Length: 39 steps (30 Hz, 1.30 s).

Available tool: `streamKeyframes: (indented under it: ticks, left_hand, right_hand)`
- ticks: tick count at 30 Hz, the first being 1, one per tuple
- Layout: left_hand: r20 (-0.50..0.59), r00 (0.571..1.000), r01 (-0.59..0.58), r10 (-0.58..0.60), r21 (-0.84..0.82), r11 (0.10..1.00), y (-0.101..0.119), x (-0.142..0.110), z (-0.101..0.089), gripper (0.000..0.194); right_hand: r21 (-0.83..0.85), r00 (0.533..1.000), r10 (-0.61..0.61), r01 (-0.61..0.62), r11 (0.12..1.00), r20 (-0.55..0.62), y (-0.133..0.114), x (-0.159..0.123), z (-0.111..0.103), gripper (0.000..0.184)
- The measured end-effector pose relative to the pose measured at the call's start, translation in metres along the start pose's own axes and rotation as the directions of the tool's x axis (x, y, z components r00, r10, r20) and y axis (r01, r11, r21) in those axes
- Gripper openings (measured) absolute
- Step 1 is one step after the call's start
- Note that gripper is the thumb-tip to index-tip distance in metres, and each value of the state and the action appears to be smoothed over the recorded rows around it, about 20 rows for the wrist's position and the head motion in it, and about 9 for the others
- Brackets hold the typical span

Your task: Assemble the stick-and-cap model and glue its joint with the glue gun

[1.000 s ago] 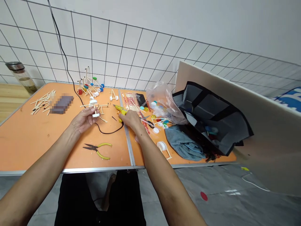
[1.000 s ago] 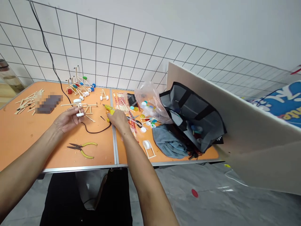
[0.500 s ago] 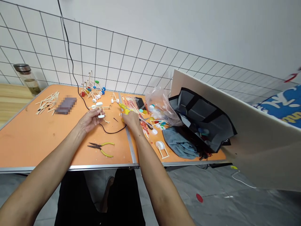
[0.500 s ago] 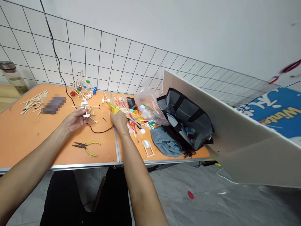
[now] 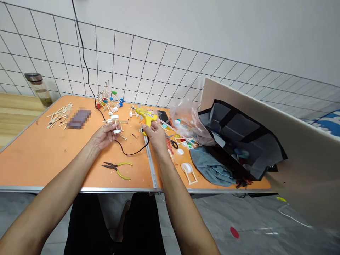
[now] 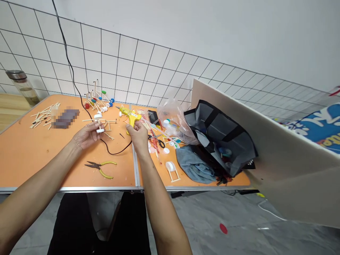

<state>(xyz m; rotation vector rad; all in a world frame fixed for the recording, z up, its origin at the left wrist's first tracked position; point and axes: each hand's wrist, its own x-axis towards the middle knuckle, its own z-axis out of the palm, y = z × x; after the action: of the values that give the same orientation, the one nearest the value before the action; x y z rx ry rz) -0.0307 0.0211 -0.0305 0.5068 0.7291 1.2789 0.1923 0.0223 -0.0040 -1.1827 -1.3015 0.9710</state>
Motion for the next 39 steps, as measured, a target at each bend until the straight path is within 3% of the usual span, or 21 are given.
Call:
streamKeyframes:
  ticks: [4,10,16,26,32,39]
  left_hand:
    - [-0.017,1.000,-0.017,0.017,-0.004,1.000,0.002,-0.002,0.000,0.016]
    - [0.008,0.999,-0.051,0.051,0.007,0.999,0.004,-0.004,0.001,0.015]
    - [0.021,0.998,-0.062,0.062,0.015,0.998,0.004,-0.003,-0.002,0.015]
    - [0.095,0.993,-0.071,0.068,0.026,0.997,0.001,-0.002,-0.005,0.011]
    - [0.153,0.986,-0.072,0.062,0.061,0.996,-0.003,0.003,-0.012,0.017]
    - [0.145,0.987,-0.071,0.062,0.056,0.996,-0.005,0.002,-0.008,0.023]
  right_hand:
    - [0.150,0.998,0.001,-0.010,0.989,0.061,-0.001,-0.006,-0.001,0.036]
    - [0.147,0.992,0.005,-0.024,0.989,0.130,-0.011,-0.008,-0.002,0.053]
    - [-0.094,0.978,-0.121,0.138,0.986,0.173,-0.014,-0.015,-0.003,0.061]
    - [-0.219,0.912,-0.292,0.359,0.907,0.288,-0.001,-0.027,-0.001,0.053]
    - [-0.219,0.890,-0.335,0.410,0.886,0.309,0.003,-0.026,0.003,0.049]
    - [-0.294,0.894,-0.350,0.427,0.855,0.279,0.006,-0.027,0.003,0.048]
